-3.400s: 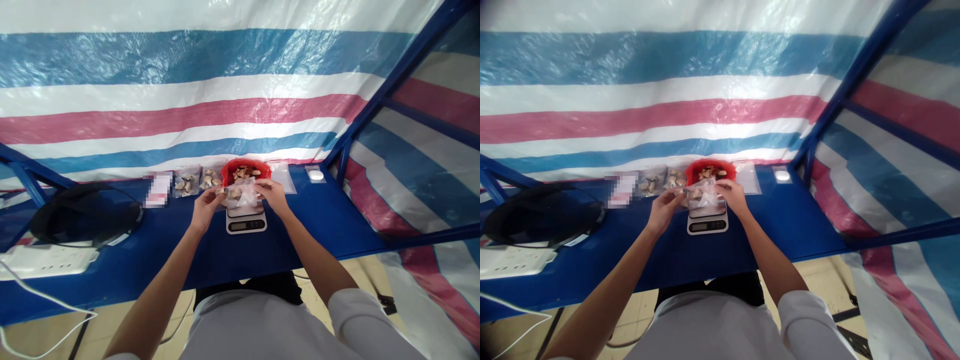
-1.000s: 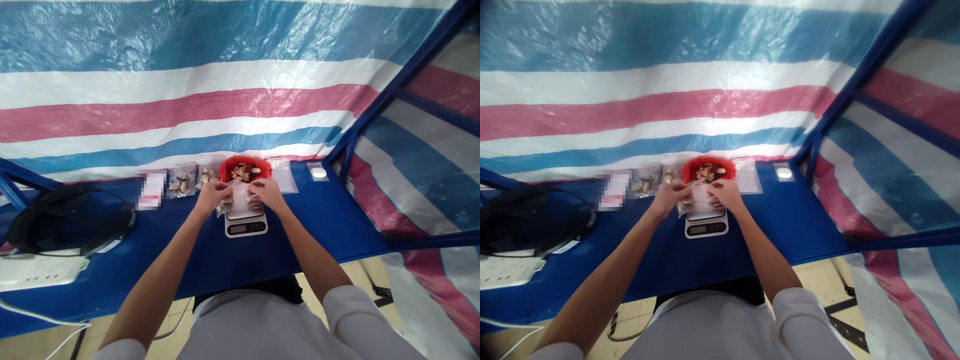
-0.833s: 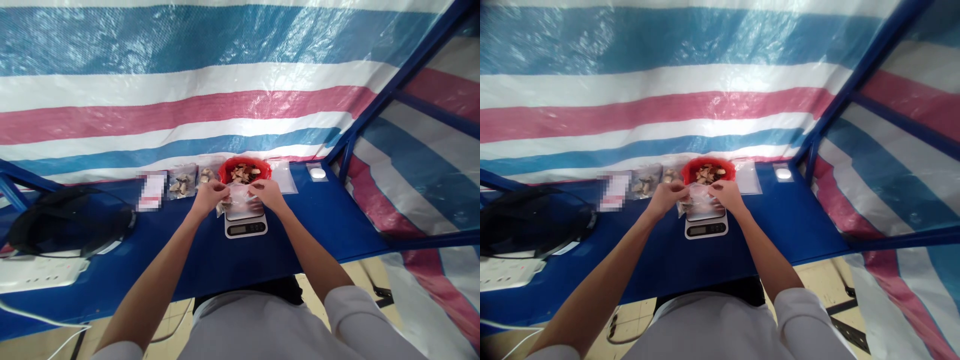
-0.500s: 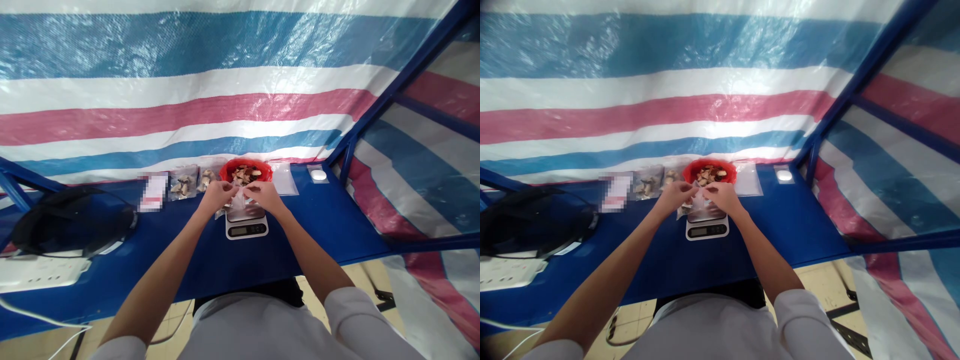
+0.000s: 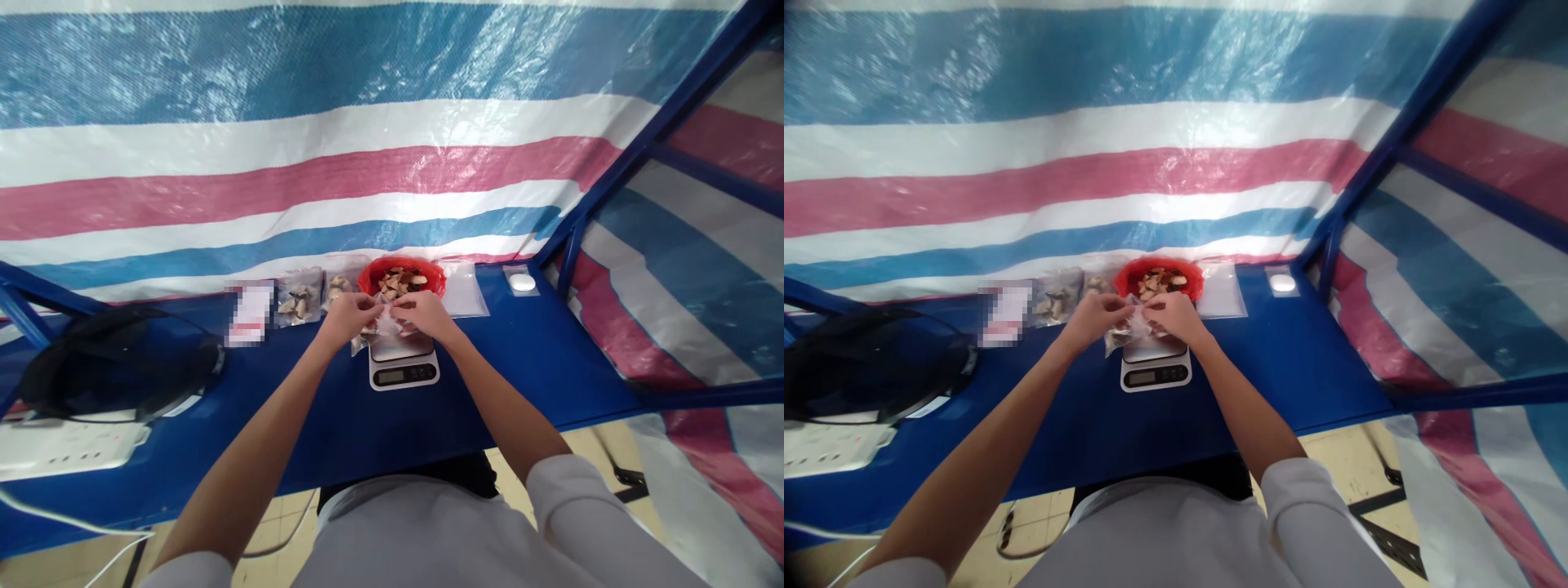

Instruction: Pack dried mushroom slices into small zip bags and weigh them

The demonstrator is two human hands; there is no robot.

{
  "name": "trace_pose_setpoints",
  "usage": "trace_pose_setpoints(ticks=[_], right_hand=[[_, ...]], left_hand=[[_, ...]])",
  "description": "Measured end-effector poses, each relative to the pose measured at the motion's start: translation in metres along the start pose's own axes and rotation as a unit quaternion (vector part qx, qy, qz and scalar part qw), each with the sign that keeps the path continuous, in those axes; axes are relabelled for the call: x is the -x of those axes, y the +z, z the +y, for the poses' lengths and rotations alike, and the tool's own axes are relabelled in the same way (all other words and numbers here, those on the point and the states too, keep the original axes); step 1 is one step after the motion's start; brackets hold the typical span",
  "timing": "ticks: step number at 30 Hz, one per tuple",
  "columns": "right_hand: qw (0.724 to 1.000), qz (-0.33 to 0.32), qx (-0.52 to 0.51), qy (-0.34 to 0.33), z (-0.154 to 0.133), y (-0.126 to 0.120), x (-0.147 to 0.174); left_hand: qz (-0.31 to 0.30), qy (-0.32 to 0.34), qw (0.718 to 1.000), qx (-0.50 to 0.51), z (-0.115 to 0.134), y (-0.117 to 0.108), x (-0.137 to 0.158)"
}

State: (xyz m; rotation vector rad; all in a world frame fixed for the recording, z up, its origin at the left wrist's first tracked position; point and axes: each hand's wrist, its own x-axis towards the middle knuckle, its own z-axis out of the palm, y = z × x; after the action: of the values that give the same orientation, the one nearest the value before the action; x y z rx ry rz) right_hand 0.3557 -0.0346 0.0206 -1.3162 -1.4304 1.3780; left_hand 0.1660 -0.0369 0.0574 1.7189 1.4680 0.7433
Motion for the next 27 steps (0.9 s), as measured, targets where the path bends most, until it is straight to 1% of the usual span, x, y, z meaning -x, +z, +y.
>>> trace_pose_setpoints(ticks=[3,7,10,13,15,17,21,24,27], right_hand=[[1.0,0.002,-0.004,0.0,-0.003,-0.004,-0.001],[1.0,0.021,0.008,-0.007,-0.007,-0.015,-0.002],[0.999,0.024,0.023,-0.005,-0.011,-0.02,-0.001],[0.999,0.015,0.036,-0.01,-0.016,-0.021,0.0],[0.999,0.008,0.044,-0.027,-0.018,-0.022,0.0],[0.998,-0.006,0.047,-0.047,-0.02,-0.022,0.0],[0.996,-0.039,0.042,-0.075,-0.021,-0.025,-0.004],[0.992,-0.06,0.031,-0.104,-0.024,-0.029,-0.007],[0.99,-0.058,0.045,-0.12,-0.026,-0.035,-0.01]], left_hand=[[0.009,0.008,1.0,-0.017,0.0,-0.005,0.0],[0.038,0.051,0.994,-0.09,0.002,-0.017,-0.001],[0.029,0.086,0.986,-0.137,0.003,-0.027,-0.003],[0.012,0.109,0.981,-0.162,0.002,-0.033,-0.005],[0.006,0.118,0.98,-0.158,0.001,-0.035,-0.006],[-0.004,0.126,0.983,-0.131,-0.001,-0.035,-0.005],[-0.056,0.131,0.987,-0.071,-0.002,-0.031,-0.004],[-0.095,0.123,0.986,-0.063,-0.004,-0.027,-0.006],[-0.109,0.124,0.984,-0.068,-0.008,-0.022,-0.013]])
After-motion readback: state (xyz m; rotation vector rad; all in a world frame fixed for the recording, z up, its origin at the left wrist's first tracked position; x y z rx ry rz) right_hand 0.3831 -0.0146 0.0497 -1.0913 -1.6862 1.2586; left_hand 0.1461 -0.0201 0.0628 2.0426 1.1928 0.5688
